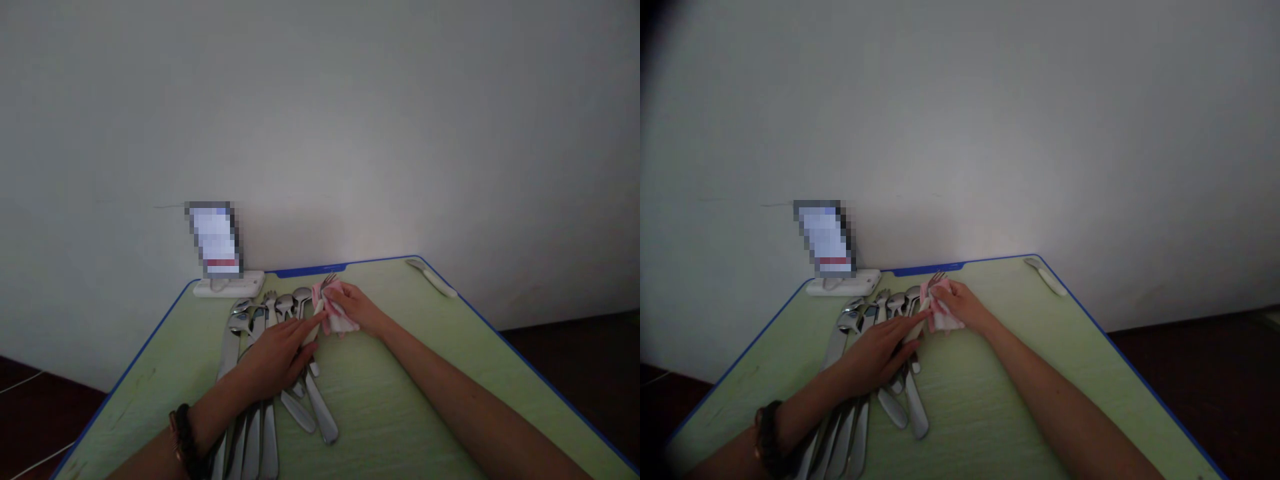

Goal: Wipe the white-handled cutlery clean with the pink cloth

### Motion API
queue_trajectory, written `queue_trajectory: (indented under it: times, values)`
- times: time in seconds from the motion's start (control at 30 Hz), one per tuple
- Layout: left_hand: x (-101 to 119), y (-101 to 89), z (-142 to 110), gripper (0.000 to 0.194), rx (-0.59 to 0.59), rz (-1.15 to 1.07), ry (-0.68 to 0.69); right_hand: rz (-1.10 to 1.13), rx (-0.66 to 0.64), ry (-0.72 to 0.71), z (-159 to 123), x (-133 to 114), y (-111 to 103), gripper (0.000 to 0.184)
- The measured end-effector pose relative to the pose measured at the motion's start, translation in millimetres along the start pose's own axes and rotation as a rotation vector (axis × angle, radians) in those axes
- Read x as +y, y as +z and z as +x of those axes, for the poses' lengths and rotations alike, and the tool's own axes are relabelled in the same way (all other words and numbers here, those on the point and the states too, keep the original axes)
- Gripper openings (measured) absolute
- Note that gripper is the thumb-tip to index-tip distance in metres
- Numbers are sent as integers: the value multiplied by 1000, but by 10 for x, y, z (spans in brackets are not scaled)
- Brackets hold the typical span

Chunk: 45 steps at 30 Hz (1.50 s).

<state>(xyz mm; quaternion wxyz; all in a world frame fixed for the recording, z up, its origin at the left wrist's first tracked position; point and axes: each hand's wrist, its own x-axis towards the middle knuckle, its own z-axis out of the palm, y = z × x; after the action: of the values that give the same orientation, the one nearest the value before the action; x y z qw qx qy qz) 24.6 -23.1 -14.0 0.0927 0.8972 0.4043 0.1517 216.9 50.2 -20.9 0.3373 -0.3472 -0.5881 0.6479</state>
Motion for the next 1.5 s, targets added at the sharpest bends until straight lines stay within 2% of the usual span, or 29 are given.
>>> queue_trajectory:
  times: [0.2, 0.53, 0.83, 0.97, 1.17, 1.33, 1.5]
  values:
    - [10, -16, 4, 52, 9, -6, 5, -16, 30, -4, -5, -10, 13, 34]
    - [-4, 11, -1, 53, 30, 1, 0, -35, 118, -95, 1, 32, 33, 34]
    - [16, 13, -5, 51, 22, 40, -17, -55, 393, -205, 46, 71, 21, 33]
    - [16, 1, -3, 48, 18, 37, 5, -2, 460, -184, 56, 69, 21, 34]
    - [19, -19, -6, 47, 25, 37, 43, 217, 436, -100, 54, 46, 35, 35]
    - [34, -24, -1, 43, 15, 53, 48, 355, 286, 27, 22, 47, 184, 35]
    - [28, -23, 0, 42, 10, 64, 35, 425, 281, 26, 35, 77, 256, 37]
